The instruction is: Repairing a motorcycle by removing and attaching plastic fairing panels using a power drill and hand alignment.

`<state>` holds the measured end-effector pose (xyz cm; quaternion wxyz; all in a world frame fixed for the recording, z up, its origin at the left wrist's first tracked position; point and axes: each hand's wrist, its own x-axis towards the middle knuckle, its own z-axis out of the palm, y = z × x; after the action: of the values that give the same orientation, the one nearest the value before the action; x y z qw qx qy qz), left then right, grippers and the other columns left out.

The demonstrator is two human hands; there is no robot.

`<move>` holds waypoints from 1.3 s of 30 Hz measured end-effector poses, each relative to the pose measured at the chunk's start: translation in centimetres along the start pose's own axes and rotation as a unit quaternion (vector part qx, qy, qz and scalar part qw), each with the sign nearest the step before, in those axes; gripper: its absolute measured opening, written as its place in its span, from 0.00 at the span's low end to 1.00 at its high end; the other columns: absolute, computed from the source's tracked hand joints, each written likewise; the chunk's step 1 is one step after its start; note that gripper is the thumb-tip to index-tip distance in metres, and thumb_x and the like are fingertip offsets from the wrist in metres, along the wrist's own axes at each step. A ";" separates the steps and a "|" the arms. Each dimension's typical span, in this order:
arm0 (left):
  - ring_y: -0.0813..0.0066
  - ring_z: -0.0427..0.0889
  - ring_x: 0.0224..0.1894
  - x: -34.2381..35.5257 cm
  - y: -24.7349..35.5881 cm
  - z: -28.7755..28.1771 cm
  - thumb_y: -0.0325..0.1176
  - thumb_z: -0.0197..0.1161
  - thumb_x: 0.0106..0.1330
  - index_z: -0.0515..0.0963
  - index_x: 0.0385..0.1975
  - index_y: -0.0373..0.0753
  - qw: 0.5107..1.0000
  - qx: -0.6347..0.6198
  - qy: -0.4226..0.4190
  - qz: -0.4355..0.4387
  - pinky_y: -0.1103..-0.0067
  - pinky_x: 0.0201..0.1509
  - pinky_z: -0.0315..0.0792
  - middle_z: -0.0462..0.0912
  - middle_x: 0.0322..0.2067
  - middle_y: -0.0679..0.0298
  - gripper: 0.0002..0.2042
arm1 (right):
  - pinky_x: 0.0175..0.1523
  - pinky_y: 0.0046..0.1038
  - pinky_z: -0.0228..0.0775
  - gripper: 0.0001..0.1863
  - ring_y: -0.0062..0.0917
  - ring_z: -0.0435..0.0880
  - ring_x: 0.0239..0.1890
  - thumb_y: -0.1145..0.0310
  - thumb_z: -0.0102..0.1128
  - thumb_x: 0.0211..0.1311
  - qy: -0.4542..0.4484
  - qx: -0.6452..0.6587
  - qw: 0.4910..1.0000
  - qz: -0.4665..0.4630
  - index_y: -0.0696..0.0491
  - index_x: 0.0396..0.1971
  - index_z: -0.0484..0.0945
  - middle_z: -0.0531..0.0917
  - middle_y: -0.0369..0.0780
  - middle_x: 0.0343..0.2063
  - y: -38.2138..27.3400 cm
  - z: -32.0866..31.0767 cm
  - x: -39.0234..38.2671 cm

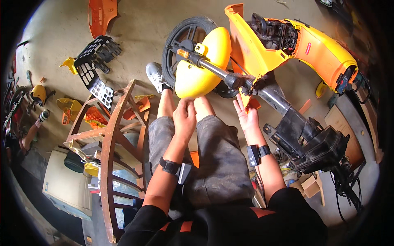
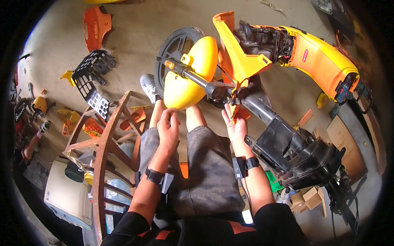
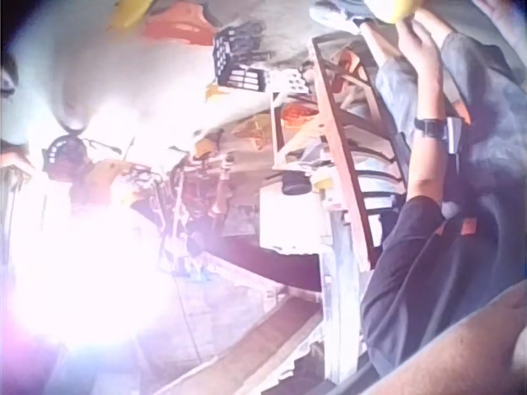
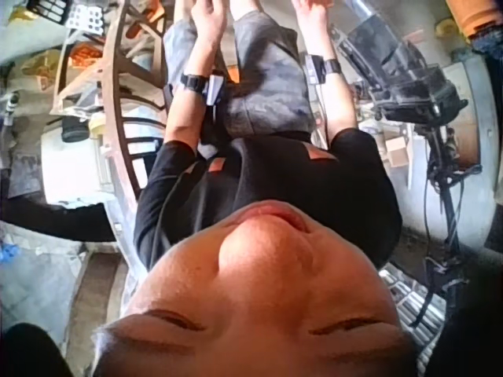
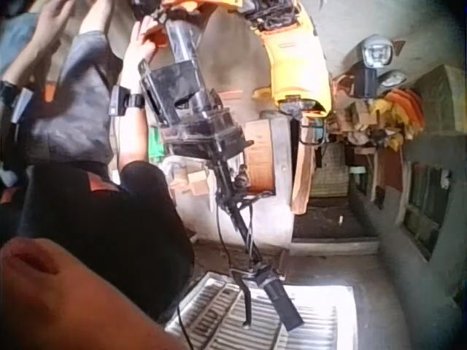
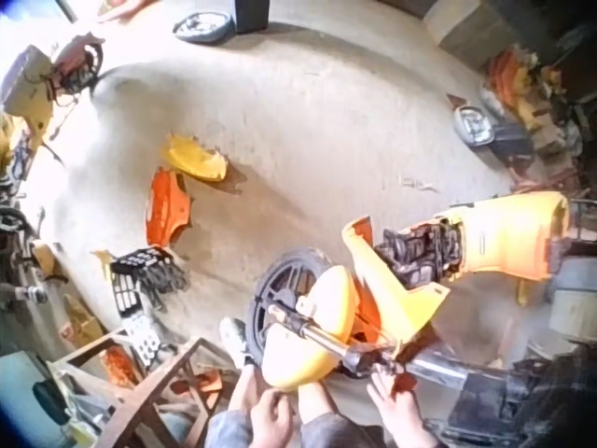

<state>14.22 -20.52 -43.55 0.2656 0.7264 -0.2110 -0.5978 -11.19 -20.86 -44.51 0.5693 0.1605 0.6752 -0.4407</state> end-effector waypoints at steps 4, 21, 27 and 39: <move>0.55 0.77 0.39 2.0 7.6 2.2 0.23 0.60 0.58 0.75 0.41 0.35 0.968 0.068 -0.025 0.241 0.69 0.44 0.70 0.77 0.33 0.54 0.11 | 0.65 0.48 0.63 0.18 0.36 0.70 0.62 0.67 0.38 0.72 -0.041 0.039 0.998 0.017 0.53 0.59 0.64 0.70 0.37 0.58 0.6 0.2 -1.4; 0.53 0.77 0.38 6.1 9.5 8.2 0.33 0.60 0.62 0.76 0.31 0.35 0.925 0.093 -0.042 0.367 0.65 0.46 0.70 0.78 0.30 0.53 0.07 | 0.28 0.17 0.63 0.08 0.17 0.74 0.28 0.70 0.57 0.62 0.044 -0.135 0.989 -0.049 0.47 0.40 0.72 0.76 0.31 0.33 -1.1 -0.4 0.3; 0.51 0.79 0.46 6.9 13.0 7.1 0.44 0.56 0.66 0.69 0.49 0.29 0.991 0.014 -0.101 0.084 0.64 0.54 0.70 0.80 0.40 0.44 0.22 | 0.26 0.19 0.59 0.06 0.20 0.72 0.27 0.70 0.58 0.62 0.001 -0.075 0.996 0.042 0.49 0.38 0.74 0.76 0.33 0.32 -3.2 -0.1 0.7; 0.44 0.66 0.61 9.5 16.1 11.5 0.42 0.61 0.58 0.65 0.58 0.32 0.886 0.296 -0.042 0.355 0.60 0.66 0.59 0.68 0.58 0.47 0.30 | 0.29 0.19 0.60 0.11 0.22 0.78 0.33 0.60 0.44 0.68 -0.027 -0.146 0.987 0.059 0.49 0.34 0.75 0.78 0.32 0.30 -4.0 0.9 0.3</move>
<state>4.99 -40.41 -42.12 0.2235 0.6224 -0.6325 -0.4032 -13.62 -23.88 -43.12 0.6294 0.1029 0.7064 -0.3071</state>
